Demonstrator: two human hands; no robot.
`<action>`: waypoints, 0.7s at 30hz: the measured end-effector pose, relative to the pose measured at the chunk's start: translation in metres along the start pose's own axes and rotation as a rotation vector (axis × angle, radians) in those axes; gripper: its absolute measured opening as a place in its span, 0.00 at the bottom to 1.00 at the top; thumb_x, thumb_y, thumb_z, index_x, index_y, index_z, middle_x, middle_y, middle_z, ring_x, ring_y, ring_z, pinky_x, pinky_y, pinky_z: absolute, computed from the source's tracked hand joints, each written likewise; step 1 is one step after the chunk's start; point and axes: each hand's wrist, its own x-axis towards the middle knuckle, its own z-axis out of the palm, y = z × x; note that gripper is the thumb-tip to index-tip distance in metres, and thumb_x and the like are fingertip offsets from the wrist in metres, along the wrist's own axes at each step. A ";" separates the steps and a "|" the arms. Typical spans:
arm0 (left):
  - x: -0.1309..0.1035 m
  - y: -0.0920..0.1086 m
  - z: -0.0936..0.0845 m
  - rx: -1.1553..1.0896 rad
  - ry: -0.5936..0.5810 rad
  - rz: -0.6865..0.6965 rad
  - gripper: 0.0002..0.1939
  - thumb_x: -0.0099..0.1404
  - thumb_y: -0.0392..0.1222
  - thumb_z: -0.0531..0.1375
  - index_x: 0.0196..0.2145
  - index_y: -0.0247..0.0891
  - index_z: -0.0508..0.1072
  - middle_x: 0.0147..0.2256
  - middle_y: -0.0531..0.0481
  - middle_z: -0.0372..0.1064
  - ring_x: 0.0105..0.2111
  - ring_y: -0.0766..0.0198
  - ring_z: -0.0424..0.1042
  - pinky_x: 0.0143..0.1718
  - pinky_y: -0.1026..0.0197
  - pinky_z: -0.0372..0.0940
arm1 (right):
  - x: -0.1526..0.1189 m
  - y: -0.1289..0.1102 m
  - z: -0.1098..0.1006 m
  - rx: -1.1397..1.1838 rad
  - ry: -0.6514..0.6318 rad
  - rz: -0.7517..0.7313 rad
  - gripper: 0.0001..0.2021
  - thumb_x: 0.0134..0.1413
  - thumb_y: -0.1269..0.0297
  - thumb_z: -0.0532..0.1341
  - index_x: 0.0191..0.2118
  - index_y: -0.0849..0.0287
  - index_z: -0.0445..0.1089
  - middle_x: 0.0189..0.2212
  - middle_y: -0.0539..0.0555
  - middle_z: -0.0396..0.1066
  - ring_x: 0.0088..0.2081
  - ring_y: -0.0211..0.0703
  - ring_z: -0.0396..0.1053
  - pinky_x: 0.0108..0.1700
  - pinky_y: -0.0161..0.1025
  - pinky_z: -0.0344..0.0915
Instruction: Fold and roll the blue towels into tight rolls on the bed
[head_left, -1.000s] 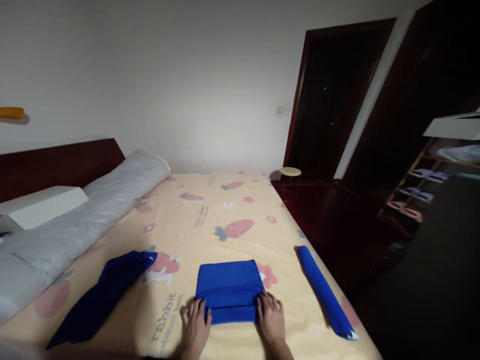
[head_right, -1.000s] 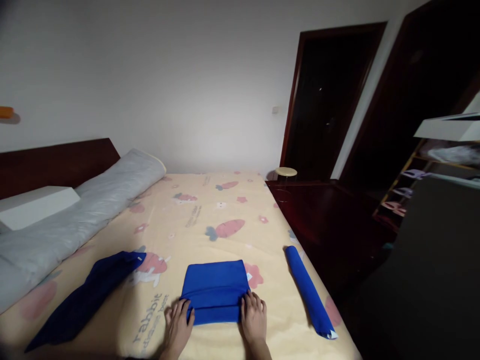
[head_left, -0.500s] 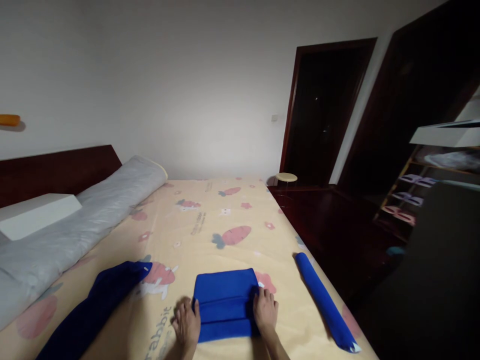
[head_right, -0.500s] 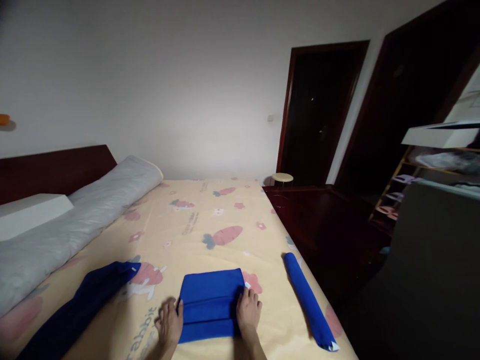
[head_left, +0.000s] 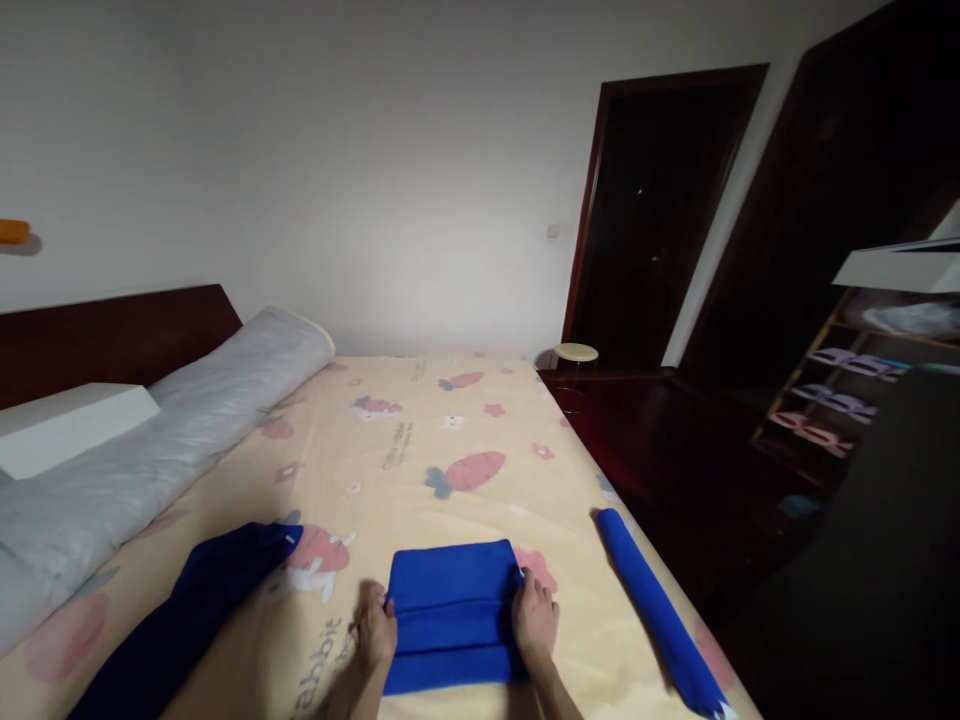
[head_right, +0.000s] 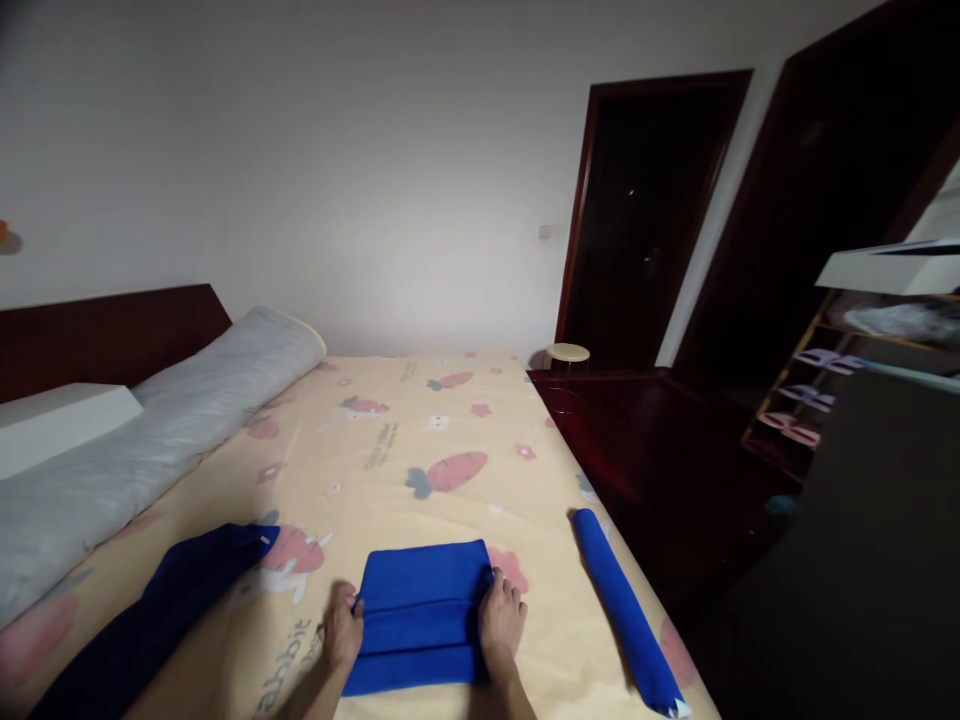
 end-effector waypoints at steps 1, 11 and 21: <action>0.000 -0.002 0.001 -0.019 0.010 0.022 0.11 0.64 0.34 0.53 0.43 0.41 0.70 0.39 0.50 0.77 0.41 0.62 0.75 0.40 0.61 0.63 | 0.000 0.001 0.000 0.003 0.016 -0.006 0.23 0.63 0.74 0.41 0.59 0.62 0.61 0.45 0.62 0.74 0.47 0.50 0.70 0.46 0.44 0.60; -0.017 0.002 0.004 0.011 0.191 0.206 0.20 0.69 0.38 0.43 0.50 0.38 0.70 0.51 0.40 0.73 0.53 0.48 0.69 0.50 0.44 0.64 | -0.010 -0.005 -0.008 0.137 0.211 -0.156 0.22 0.63 0.68 0.42 0.53 0.59 0.67 0.48 0.63 0.72 0.48 0.54 0.68 0.49 0.49 0.61; -0.063 0.003 0.028 0.144 0.156 0.799 0.21 0.70 0.39 0.46 0.52 0.43 0.74 0.48 0.48 0.76 0.49 0.59 0.73 0.53 0.55 0.66 | -0.055 -0.020 -0.013 0.304 -0.093 -0.559 0.19 0.63 0.70 0.48 0.52 0.53 0.71 0.48 0.54 0.74 0.52 0.47 0.67 0.59 0.44 0.54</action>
